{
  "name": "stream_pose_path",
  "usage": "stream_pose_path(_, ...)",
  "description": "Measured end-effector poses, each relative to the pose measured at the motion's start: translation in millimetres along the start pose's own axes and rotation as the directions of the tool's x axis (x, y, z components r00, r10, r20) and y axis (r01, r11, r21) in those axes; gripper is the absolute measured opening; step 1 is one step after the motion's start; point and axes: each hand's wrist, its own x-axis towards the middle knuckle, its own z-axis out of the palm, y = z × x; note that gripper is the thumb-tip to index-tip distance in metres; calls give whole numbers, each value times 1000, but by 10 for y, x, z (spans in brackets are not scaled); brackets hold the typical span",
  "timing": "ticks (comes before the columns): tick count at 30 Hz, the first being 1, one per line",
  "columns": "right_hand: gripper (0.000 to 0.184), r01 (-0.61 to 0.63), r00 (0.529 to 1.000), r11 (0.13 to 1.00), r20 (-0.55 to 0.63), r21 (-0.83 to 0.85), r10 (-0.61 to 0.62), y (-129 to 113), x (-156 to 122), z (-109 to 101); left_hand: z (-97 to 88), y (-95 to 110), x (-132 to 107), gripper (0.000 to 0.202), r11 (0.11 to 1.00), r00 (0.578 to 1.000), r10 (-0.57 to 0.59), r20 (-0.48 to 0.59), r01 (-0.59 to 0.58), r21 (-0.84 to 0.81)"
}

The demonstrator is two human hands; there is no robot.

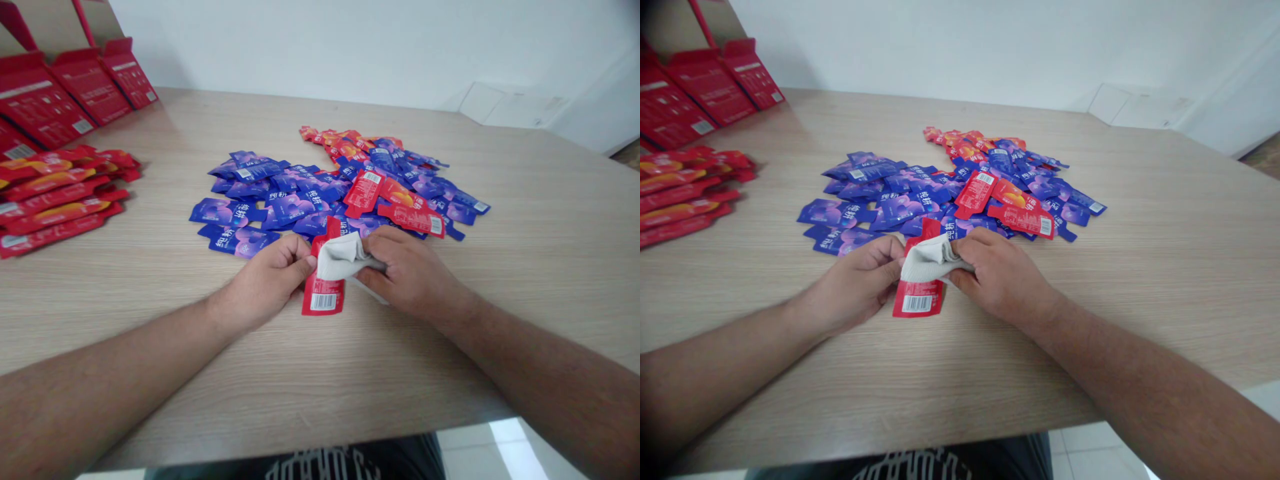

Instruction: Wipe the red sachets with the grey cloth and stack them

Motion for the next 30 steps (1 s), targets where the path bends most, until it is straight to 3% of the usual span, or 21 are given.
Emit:
stream_pose_path(5, 11, 84, 988, 995, 129, 50, -90, -35, -13, -6, 2, 9, -1, 27, 1000, 1000, 6, 16, -6, -29)
stream_pose_path(10, 10, -41, 999, 999, -11, -24, 41, 8, 0, -9, 2, 9, 2, 25, 1000, 1000, 4, 3, -4, 0)
stream_pose_path(15, 10, 88, 988, 995, 126, 51, -93, -41, -19, -3, 10, 13, -7, 26, 999, 999, -5, 43, 7, -43)
stream_pose_path(20, 11, -19, 1000, 1000, -2, -1, 19, 5, 1, -7, 3, 17, -6, 26, 1000, 1000, -4, 12, 4, 2)
stream_pose_path(26, 11, 61, 992, 997, 110, 49, -66, -17, -12, -10, -4, 23, -1, 27, 1000, 999, 19, 34, -19, 15)
stream_pose_path(30, 12, -46, 999, 999, -9, -24, 46, 21, -3, -14, 7, 22, -7, 26, 1000, 1000, -8, 17, 8, -11)
